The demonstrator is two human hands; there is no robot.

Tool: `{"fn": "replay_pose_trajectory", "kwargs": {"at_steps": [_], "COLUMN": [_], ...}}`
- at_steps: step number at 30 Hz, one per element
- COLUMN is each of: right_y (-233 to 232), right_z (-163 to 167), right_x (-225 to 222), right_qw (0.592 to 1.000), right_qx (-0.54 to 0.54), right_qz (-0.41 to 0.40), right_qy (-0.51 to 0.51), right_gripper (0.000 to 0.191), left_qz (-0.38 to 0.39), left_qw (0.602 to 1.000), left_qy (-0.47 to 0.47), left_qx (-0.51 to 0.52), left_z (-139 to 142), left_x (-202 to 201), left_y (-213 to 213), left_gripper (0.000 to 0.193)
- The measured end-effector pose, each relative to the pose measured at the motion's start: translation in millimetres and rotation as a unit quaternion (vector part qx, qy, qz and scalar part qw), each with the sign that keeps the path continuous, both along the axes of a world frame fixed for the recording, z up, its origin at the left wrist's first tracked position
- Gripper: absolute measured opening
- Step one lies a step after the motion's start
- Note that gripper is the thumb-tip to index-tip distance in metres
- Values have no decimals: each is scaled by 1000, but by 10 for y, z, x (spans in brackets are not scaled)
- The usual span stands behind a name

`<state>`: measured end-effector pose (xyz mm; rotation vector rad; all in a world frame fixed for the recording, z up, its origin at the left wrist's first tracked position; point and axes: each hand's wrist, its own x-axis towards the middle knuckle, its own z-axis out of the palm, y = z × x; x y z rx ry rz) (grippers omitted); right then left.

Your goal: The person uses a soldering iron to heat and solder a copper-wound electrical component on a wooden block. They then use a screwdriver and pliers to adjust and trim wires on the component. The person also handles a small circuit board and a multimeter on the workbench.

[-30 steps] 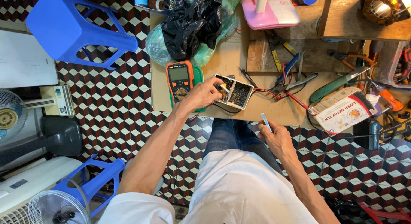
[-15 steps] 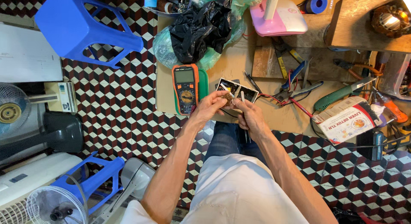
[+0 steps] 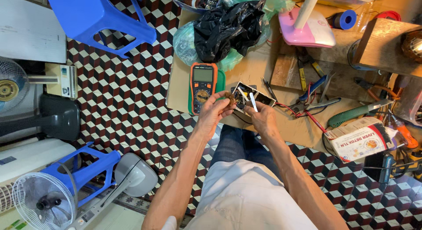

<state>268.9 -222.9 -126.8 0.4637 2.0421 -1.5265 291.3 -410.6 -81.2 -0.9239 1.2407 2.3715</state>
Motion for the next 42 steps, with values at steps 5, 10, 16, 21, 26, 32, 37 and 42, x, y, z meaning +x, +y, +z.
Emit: {"fn": "replay_pose_trajectory", "kwargs": {"at_steps": [5, 10, 16, 21, 26, 32, 37, 42], "right_y": [267, 951, 1430, 1870, 2222, 2566, 3054, 3798], "right_z": [749, 1750, 2424, 2597, 2519, 2405, 2264, 2178], "right_x": [62, 184, 199, 199, 187, -24, -356, -800], "right_qw": [991, 933, 924, 884, 867, 853, 877, 927], "right_qx": [-61, -242, -189, -152, -146, -179, -160, -191], "right_qz": [-118, -263, -290, -407, -423, -451, -422, -299], "right_qy": [-17, 31, 160, 172, 219, 191, 166, 123], "right_gripper": [24, 29, 24, 19, 19, 15, 17, 18], "left_qz": [-76, -94, -139, -191, -206, -173, -137, -91], "left_qw": [993, 987, 976, 970, 968, 973, 981, 989], "left_qy": [82, 129, 148, 148, 137, 106, 48, 0], "left_qx": [-37, 17, 76, 36, 51, 107, 129, 116], "left_z": [517, 999, 1494, 1665, 1636, 1431, 1307, 1363], "left_x": [-70, -216, -487, -709, -853, -942, -1106, -1267], "left_y": [432, 1208, 2091, 2649, 2870, 3163, 3538, 3903], "left_gripper": [43, 39, 37, 39, 46, 42, 41, 41]}}
